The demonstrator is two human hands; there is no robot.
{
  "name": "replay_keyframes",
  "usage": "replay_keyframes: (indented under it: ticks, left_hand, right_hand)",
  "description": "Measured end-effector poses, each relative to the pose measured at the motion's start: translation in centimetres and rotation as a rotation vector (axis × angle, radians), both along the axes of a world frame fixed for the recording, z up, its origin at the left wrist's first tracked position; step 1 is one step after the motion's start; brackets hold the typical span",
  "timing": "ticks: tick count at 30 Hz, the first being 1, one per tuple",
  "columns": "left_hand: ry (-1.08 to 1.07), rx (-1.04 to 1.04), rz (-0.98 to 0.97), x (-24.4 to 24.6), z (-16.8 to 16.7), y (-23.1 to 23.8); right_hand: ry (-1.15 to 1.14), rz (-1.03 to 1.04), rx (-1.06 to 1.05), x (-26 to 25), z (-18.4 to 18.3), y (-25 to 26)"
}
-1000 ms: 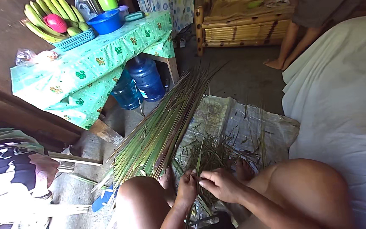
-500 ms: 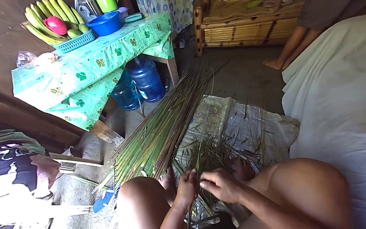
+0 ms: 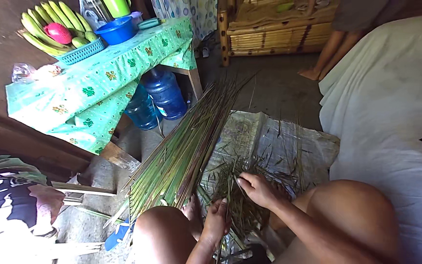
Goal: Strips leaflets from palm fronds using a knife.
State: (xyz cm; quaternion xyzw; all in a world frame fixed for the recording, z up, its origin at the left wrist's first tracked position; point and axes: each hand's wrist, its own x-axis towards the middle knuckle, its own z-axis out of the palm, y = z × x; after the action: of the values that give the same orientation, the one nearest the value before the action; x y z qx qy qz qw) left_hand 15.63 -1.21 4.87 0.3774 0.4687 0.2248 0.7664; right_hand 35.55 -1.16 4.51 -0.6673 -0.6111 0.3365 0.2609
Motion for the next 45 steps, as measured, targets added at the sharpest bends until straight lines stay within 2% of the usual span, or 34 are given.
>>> replay_keyframes:
  ticks: [4, 7, 14, 20, 23, 27, 29, 32, 35, 38, 42, 45]
  left_hand:
    - [-0.008, -0.008, 0.036, 0.0, 0.1, 0.4]
    - [0.004, -0.025, 0.075, 0.1, 0.3, 0.5]
    - [-0.072, -0.045, 0.061, 0.0, 0.1, 0.0]
    - [-0.067, -0.040, -0.008, -0.2, 0.0, -0.5]
    - [-0.048, -0.026, -0.034, -0.3, 0.0, -0.4]
    - [-0.003, -0.010, -0.068, -0.1, 0.2, -0.1]
    - [-0.020, -0.007, -0.075, -0.2, 0.2, -0.2]
    - [-0.044, -0.011, -0.112, -0.6, 0.1, -0.4]
    - [-0.040, 0.008, -0.123, -0.8, -0.1, -0.6]
    - [-0.004, 0.022, -0.065, -0.5, -0.2, -0.3]
    - [0.037, 0.038, 0.006, -0.1, 0.0, 0.0]
    - [0.022, 0.027, 0.033, 0.0, -0.2, -0.1]
  right_hand:
    - [0.205, 0.258, 0.022, -1.5, 0.5, -1.9]
    - [0.209, 0.376, 0.074, -2.9, 0.0, -2.9]
    - [-0.065, 0.294, 0.179, -2.1, -1.1, -1.8]
    - [-0.073, 0.047, 0.062, 1.0, -1.2, 0.6]
    - [0.083, -0.046, 0.019, 1.5, -0.6, 0.9]
    - [0.578, -0.064, -0.245, -0.3, 0.6, 0.0]
    - [0.669, -0.085, -0.290, -0.6, 0.6, 0.0]
    - [0.706, -0.200, -0.223, 0.2, 0.3, 0.9]
    - [0.612, -0.198, -0.174, 1.1, 0.6, 1.1]
    - [0.332, 0.084, -0.128, 0.1, 1.7, -0.7]
    - [0.089, 0.415, 0.034, -2.3, 1.8, -3.2]
    - [-0.045, 0.411, 0.139, -2.5, 0.7, -3.3]
